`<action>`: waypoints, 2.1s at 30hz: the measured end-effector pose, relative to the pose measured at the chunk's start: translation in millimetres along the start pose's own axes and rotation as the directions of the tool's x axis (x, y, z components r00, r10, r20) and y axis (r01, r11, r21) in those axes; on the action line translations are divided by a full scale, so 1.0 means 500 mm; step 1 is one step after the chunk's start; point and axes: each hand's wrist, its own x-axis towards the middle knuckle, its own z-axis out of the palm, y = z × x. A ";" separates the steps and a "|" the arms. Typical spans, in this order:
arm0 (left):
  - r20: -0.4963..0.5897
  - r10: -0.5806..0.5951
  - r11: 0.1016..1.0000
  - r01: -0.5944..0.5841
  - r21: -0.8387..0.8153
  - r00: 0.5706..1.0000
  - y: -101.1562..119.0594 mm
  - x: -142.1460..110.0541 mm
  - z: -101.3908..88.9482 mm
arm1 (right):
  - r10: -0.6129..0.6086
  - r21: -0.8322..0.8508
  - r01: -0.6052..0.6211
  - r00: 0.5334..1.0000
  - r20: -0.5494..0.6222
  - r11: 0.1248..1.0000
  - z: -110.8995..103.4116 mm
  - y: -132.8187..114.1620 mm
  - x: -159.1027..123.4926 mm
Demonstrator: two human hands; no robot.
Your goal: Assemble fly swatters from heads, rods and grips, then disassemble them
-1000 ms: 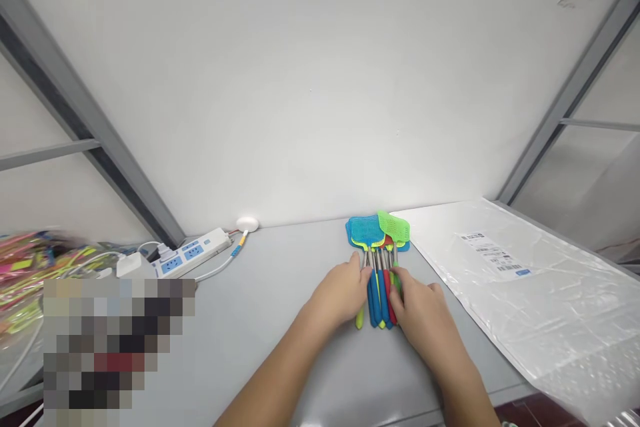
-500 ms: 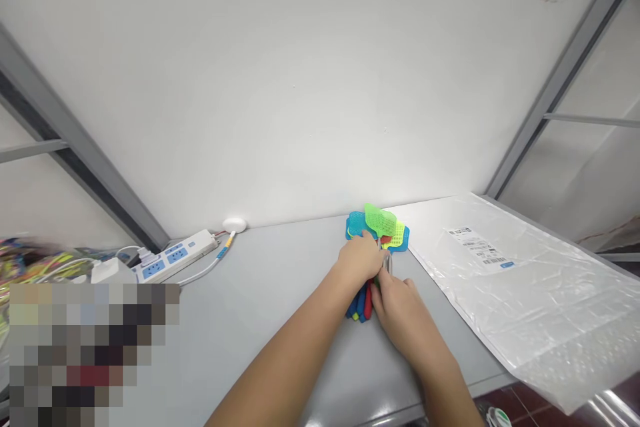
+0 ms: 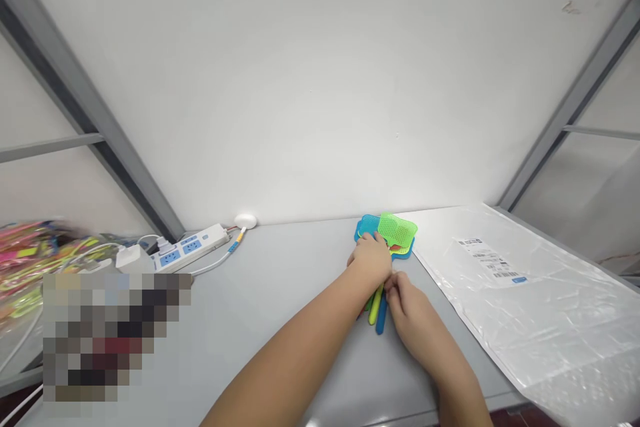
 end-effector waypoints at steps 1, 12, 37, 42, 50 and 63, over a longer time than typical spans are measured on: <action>-0.011 0.020 1.000 -0.020 0.002 1.000 -0.011 -0.011 0.002 | -0.007 -0.016 0.006 1.000 -0.030 1.000 -0.001 0.006 0.001; -0.021 0.291 0.957 -0.291 0.005 0.957 -0.282 -0.166 -0.039 | -0.368 -0.472 0.299 0.928 -0.060 0.829 0.036 -0.031 0.027; -0.330 0.321 0.939 -0.254 0.230 0.888 -0.432 -0.111 0.005 | -0.461 -0.698 0.485 0.853 0.245 0.527 0.172 -0.049 0.228; -0.376 0.299 0.944 -0.214 0.252 0.877 -0.458 -0.082 -0.004 | -0.528 -0.716 0.471 0.832 0.168 0.515 0.217 -0.028 0.252; -0.441 0.276 0.953 -0.184 0.241 0.854 -0.459 -0.084 0.000 | -0.757 -0.498 0.712 0.635 0.154 0.495 0.213 -0.087 0.198; -0.548 0.307 0.951 -0.269 0.150 0.778 -0.473 -0.140 -0.036 | -0.635 -0.153 0.764 0.614 0.468 0.626 0.235 -0.111 0.139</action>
